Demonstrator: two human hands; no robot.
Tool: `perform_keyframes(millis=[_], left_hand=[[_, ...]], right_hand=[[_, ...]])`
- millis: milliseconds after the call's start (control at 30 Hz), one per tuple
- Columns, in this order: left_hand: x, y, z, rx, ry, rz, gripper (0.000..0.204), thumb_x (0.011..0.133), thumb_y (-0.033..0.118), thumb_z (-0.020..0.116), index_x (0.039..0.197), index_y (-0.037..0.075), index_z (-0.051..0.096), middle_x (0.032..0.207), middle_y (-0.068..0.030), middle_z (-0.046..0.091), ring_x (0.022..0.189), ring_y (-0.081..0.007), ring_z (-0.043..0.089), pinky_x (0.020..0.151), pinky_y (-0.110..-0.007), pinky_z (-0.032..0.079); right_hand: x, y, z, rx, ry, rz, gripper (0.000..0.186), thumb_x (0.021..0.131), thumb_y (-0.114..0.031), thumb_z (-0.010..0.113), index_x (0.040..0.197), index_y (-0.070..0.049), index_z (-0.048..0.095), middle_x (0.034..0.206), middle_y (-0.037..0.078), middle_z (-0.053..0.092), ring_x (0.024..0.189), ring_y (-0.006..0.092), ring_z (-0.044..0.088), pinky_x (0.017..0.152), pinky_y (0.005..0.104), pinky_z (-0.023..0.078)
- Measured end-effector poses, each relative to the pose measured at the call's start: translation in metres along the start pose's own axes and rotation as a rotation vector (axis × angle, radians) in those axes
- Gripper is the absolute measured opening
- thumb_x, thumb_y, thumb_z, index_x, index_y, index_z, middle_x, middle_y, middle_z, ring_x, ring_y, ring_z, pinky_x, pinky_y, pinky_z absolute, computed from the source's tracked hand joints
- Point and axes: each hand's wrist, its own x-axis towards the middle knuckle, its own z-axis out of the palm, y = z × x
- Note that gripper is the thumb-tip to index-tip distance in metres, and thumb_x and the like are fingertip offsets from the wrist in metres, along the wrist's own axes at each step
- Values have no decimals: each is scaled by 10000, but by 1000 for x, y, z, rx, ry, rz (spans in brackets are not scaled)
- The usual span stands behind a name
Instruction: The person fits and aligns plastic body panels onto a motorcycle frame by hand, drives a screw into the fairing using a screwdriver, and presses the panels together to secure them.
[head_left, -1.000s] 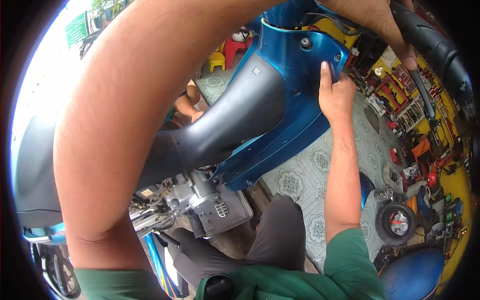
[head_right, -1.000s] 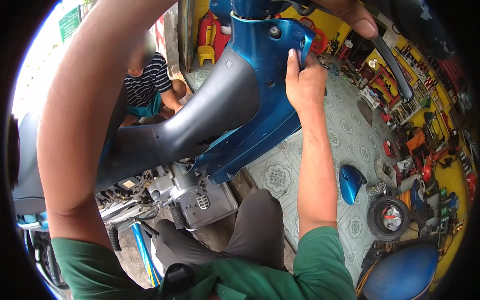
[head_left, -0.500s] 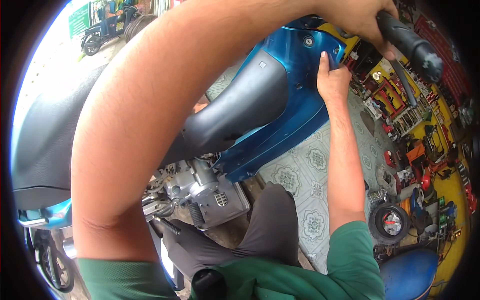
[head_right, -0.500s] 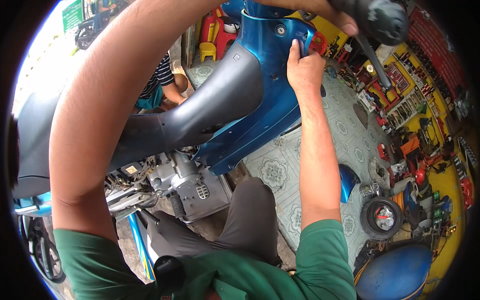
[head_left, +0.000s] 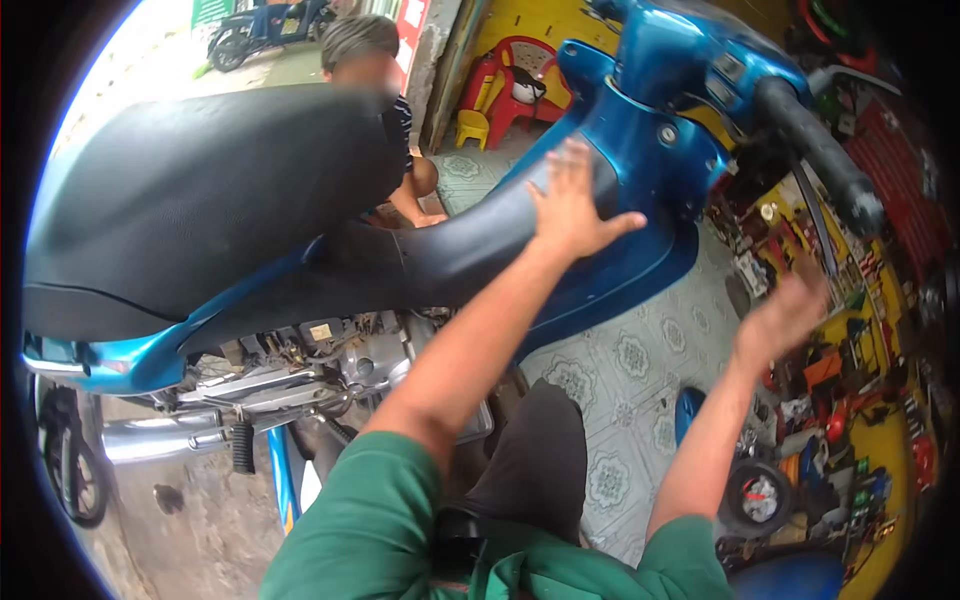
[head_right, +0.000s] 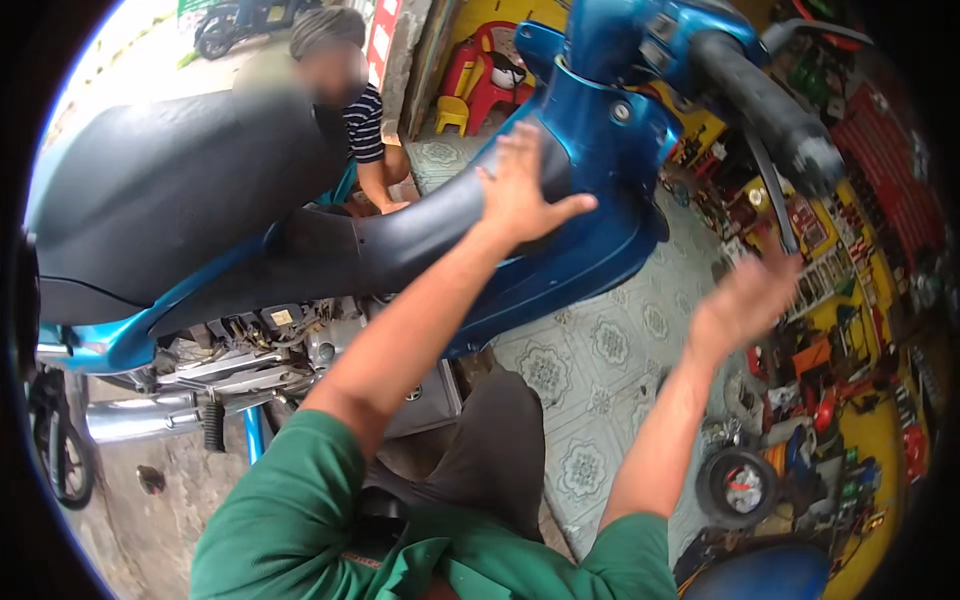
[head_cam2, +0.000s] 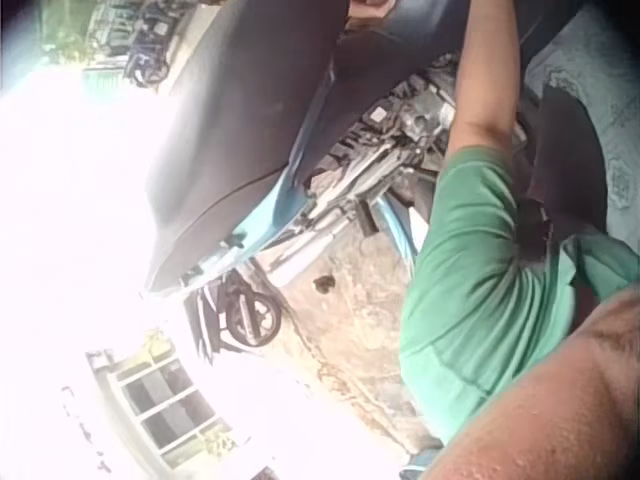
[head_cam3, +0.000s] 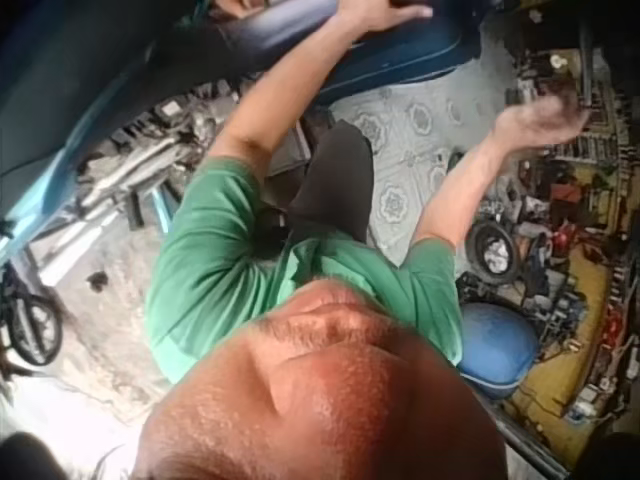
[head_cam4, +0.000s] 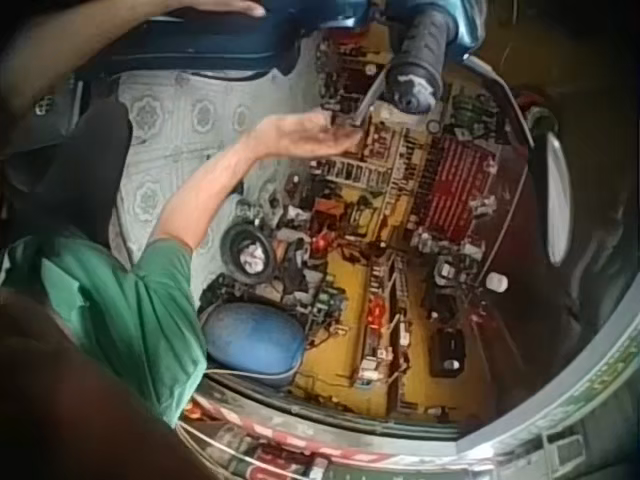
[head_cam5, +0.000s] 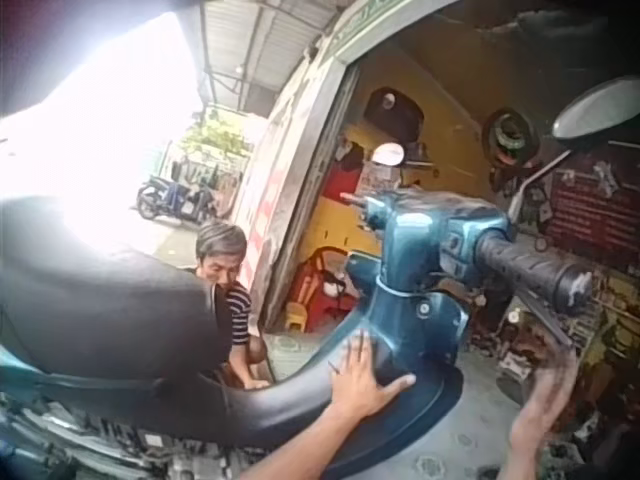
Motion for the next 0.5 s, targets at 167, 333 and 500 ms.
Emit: perform_keyframes(millis=[167, 333, 500], left_hand=[[18, -8, 21, 134, 58, 82, 1287, 684, 662, 851, 1637, 103, 191, 1709, -110, 195, 1577, -359, 175, 1139, -777, 226], [18, -19, 13, 113, 2, 33, 1272, 685, 654, 847, 1640, 125, 195, 1712, -89, 193, 1576, -353, 183, 1139, -783, 218], [18, -42, -2, 103, -84, -50, 1344, 621, 722, 841, 1636, 114, 205, 1696, -129, 223, 1563, -362, 218, 1150, -769, 218]], right_hand=[[62, -43, -28, 147, 182, -529, 572, 1077, -378, 401, 1349, 116, 498, 1264, 251, 614, 1151, 359, 638, 969, 425, 535], [98, -107, 28, 216, -79, -697, 496, 1075, -309, 439, 1342, 97, 538, 1240, 257, 657, 1149, 349, 664, 1000, 405, 540], [94, -131, 29, 44, -303, -438, 394, 1092, -211, 436, 1259, 106, 600, 1281, 217, 664, 1156, 280, 676, 992, 387, 560]])
